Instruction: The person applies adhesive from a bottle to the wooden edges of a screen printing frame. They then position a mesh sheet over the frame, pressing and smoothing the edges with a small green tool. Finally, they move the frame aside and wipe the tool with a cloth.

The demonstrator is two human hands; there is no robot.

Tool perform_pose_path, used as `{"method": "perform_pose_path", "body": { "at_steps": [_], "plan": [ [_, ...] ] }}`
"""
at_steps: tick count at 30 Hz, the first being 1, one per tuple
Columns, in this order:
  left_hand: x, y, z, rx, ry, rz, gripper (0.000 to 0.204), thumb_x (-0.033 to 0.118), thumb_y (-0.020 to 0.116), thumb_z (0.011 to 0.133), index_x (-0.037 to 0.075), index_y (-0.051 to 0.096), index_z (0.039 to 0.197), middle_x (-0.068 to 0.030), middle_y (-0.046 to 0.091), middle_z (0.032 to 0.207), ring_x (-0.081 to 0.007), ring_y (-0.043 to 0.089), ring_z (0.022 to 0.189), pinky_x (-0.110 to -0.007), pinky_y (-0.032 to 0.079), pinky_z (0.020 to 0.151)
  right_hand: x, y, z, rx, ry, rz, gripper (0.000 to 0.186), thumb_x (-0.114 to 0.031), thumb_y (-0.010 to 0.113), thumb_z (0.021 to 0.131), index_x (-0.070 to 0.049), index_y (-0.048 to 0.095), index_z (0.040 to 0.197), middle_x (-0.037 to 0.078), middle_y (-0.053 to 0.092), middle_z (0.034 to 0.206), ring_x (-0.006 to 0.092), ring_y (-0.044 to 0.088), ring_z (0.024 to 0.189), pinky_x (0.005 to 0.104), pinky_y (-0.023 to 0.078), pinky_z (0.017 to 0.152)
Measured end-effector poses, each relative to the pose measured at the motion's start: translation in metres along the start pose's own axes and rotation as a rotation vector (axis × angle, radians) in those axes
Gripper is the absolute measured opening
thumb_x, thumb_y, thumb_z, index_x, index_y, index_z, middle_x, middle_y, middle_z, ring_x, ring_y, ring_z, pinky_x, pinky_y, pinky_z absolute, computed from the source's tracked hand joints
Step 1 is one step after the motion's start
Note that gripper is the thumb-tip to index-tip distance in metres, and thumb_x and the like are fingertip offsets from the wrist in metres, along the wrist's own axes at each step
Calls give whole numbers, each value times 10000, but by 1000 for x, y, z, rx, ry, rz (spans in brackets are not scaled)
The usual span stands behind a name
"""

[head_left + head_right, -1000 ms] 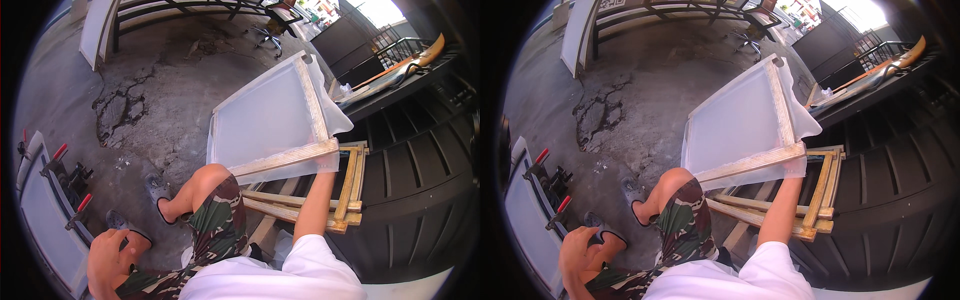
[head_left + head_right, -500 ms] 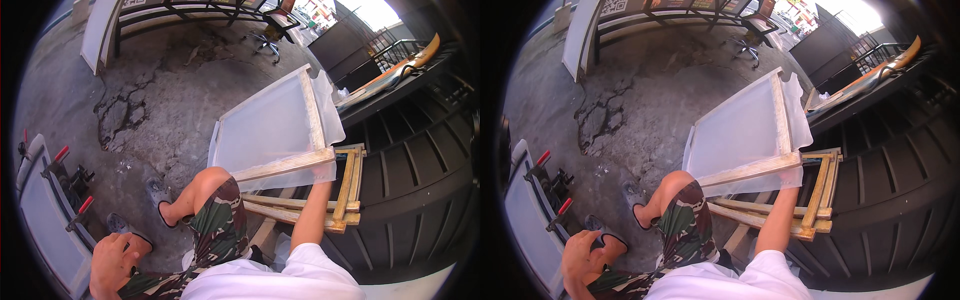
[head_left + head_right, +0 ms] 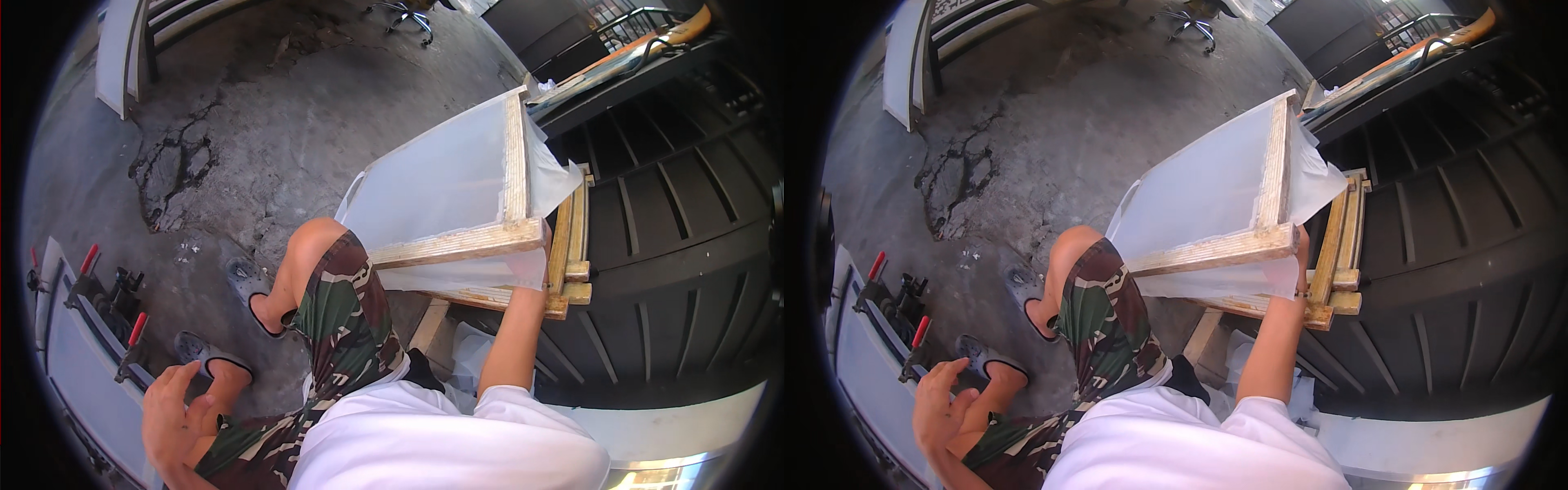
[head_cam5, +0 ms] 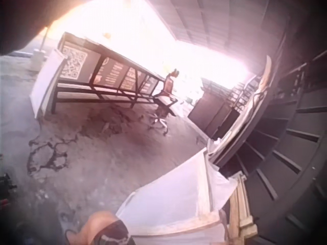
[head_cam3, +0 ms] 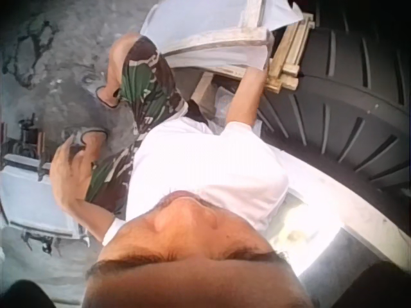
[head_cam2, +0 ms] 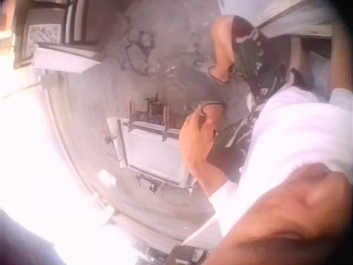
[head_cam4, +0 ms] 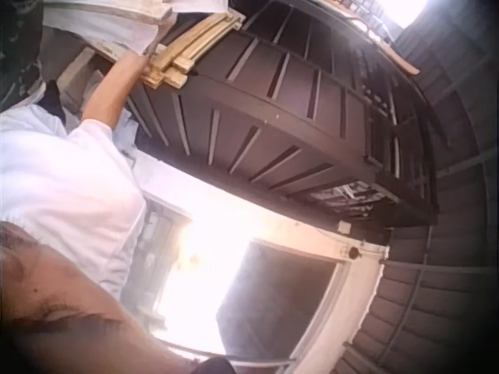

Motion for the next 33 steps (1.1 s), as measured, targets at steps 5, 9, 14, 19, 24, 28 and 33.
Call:
{"method": "perform_pose_path", "body": {
  "at_steps": [5,9,14,19,24,28,33],
  "plan": [
    [2,-4,4,3,7,21,520,70,774,680,27,642,1181,-123,658,999,-289,613,865,-403,478,758,-23,-46,-51,115,113,-211,349,-272,499,983,6,603,1165,130,660,1142,235,654,960,371,544,858],
    [0,-4,4,-37,-30,-31,533,58,770,666,21,643,1183,-124,660,993,-284,615,860,-384,484,741,-39,-82,-56,147,228,-390,308,-208,471,958,23,639,1073,137,690,1054,206,663,903,331,541,791],
    [-6,-3,2,-38,-20,-60,546,53,769,664,12,640,1192,-137,665,1007,-280,623,857,-366,496,712,-76,-87,-56,144,463,-1155,349,-236,460,927,70,591,823,141,642,797,195,625,680,318,518,626],
    [-34,11,9,-128,-122,-78,521,57,752,748,41,627,1253,-137,671,1109,-238,653,878,-354,509,706,-158,14,-3,8,-253,-2032,452,-340,518,937,77,655,831,231,650,689,350,689,699,421,538,678],
    [-51,24,17,-158,-162,-25,497,87,753,778,43,625,1256,-151,675,1121,-253,665,915,-370,507,755,-127,95,134,-588,-617,-2022,190,-184,685,810,3,712,834,196,707,801,374,690,837,421,544,793],
    [-57,33,24,-150,-222,-128,478,81,757,772,14,632,1229,-192,688,1079,-294,691,859,-374,525,712,-59,84,259,-731,-335,-2091,184,-171,727,791,-38,756,914,172,742,905,314,715,886,389,554,823],
    [-65,41,32,-159,-277,-103,471,56,762,757,-14,638,1206,-202,697,1048,-294,707,813,-368,538,684,7,23,338,-553,19,-2302,348,-314,730,861,-72,731,1112,150,712,1148,296,660,1117,406,503,966]
  ]
}}
Point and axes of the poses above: each hand's wrist, its own z-axis towards the middle knuckle, its own y-axis out of the palm, x = y × z, the point moved 9 cm from there along z, towards the middle knuckle
